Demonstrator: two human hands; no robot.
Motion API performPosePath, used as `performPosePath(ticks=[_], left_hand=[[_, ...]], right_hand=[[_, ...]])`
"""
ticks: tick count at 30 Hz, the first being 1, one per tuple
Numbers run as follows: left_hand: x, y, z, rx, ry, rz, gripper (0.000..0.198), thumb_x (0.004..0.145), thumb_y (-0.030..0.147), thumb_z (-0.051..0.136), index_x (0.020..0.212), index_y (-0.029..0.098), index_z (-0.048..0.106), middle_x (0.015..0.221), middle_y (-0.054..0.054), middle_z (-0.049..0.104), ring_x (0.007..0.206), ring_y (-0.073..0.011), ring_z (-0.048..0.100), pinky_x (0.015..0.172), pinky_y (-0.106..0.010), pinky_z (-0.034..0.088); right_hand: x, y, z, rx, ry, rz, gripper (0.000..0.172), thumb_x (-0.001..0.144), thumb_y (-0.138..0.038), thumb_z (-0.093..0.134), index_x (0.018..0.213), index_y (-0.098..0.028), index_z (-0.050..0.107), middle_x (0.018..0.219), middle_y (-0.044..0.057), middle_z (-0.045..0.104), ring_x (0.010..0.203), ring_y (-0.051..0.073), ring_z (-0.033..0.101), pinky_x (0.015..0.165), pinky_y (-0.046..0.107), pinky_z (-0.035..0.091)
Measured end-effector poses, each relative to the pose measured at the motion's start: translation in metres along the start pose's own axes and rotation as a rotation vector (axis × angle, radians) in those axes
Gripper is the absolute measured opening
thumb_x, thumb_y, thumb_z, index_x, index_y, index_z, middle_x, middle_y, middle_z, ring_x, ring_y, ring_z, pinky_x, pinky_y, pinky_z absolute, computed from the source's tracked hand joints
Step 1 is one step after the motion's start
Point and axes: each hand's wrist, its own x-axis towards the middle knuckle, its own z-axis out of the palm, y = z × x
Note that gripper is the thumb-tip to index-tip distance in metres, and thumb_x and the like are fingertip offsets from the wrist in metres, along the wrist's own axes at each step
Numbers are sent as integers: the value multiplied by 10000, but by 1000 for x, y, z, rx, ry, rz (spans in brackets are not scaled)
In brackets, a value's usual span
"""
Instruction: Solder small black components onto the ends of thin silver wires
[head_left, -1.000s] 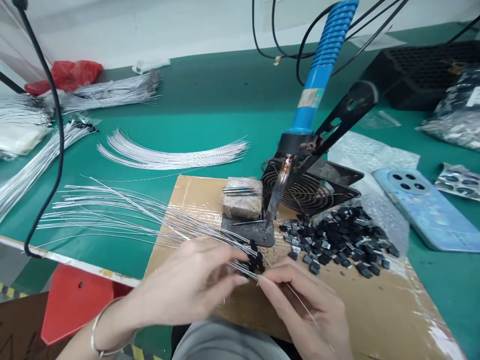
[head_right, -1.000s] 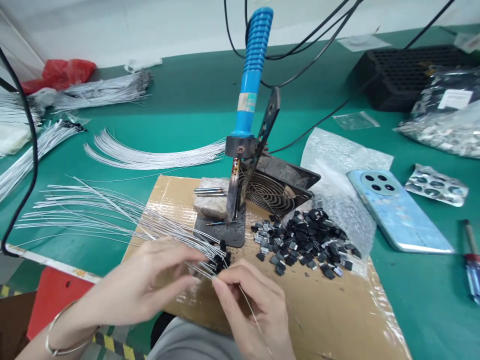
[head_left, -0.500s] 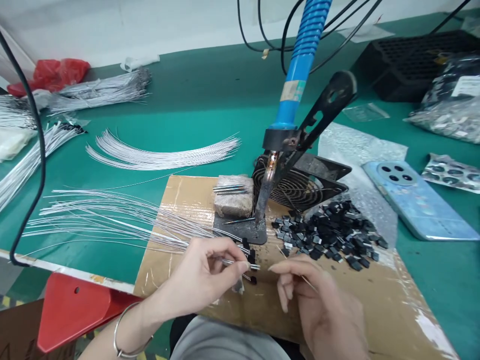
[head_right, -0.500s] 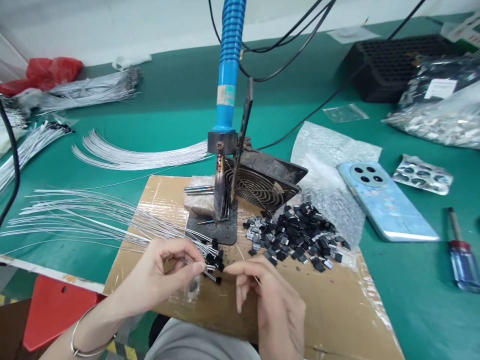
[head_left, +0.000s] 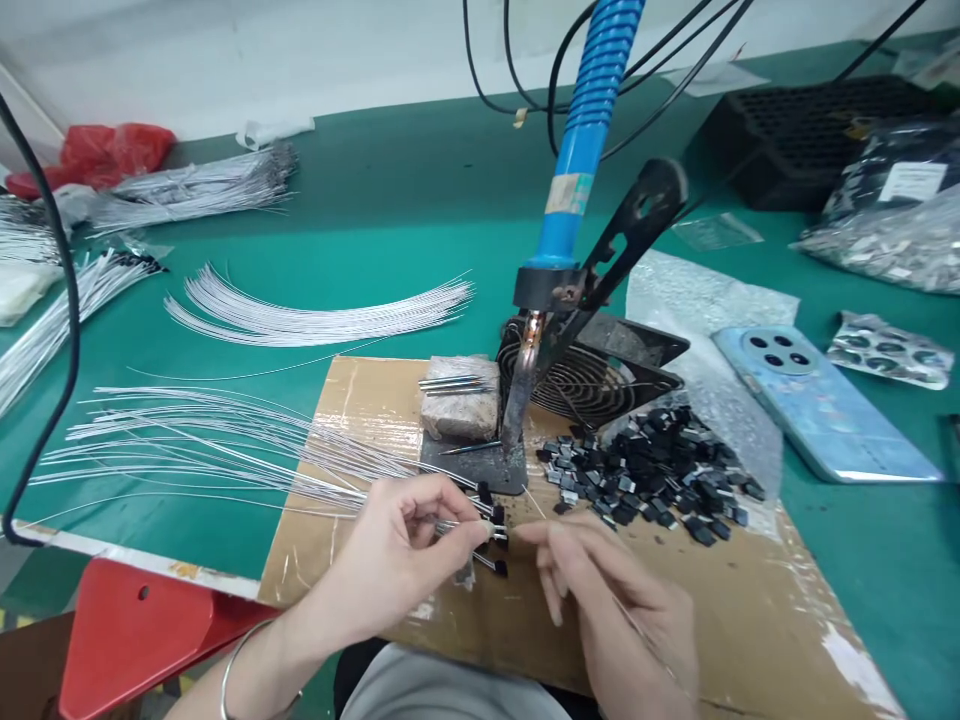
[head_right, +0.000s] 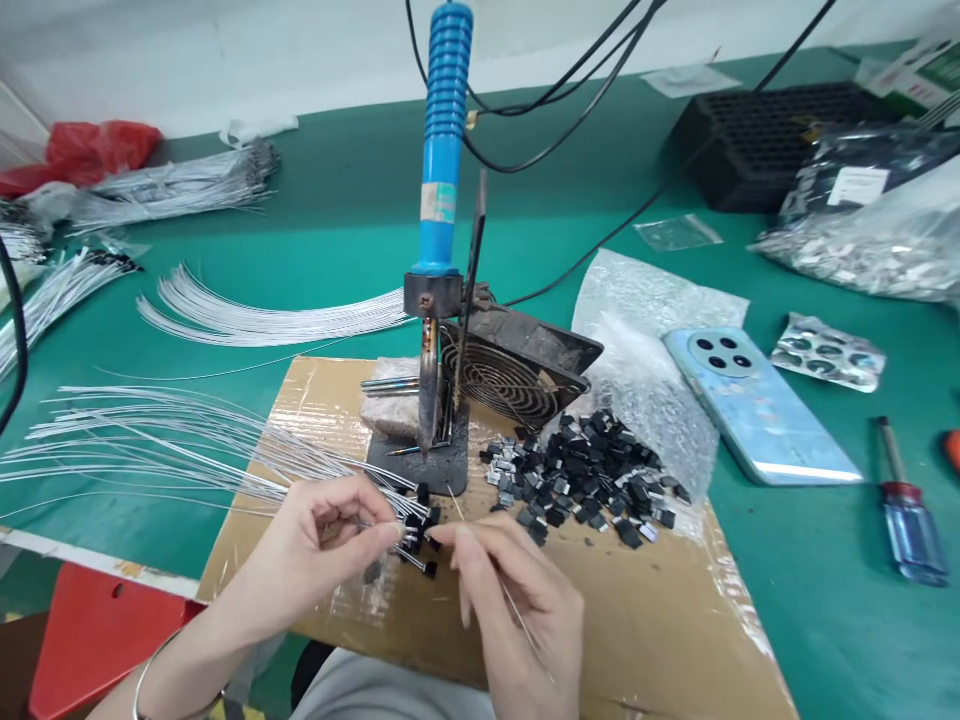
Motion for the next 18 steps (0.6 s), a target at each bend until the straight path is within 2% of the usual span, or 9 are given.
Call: performPosePath(ticks=[3,6,11,18], left_hand=[[0,-4,2,-8,13,11,245,851,374,670,781,138,665,601,3,525,508,-91,339,477,-245,243],[-1,-6,4,-23,25,25,252,852,384,672,784,142,665,635,-16,554,532,-97,373,487,-245,254],[-4,-5,5,-8,46,51,241,874,367,649,774,148,649,689,-40,581,577,-111,409,503,-251,262],[-6,-11,8,52,50,51,252,918,385,632,810,157,647,671,-3,557,525,-89,301,484,-257,212]], right_hand=[[-2,-10,14,70,-14,139,212,895,-409,709,976,-235,799,751,12,569,534,41,469,502,191,341],[-3,-15,20,186,-54,207,217,857,-428,745,949,-243,810,739,6,563,507,29,450,503,195,310],[-3,-15,20,259,-70,292,224,813,-416,790,910,-215,817,705,12,547,483,31,421,495,208,258],[-2,-17,20,261,-55,352,249,787,-437,807,884,-207,810,662,1,513,479,26,396,512,214,214]])
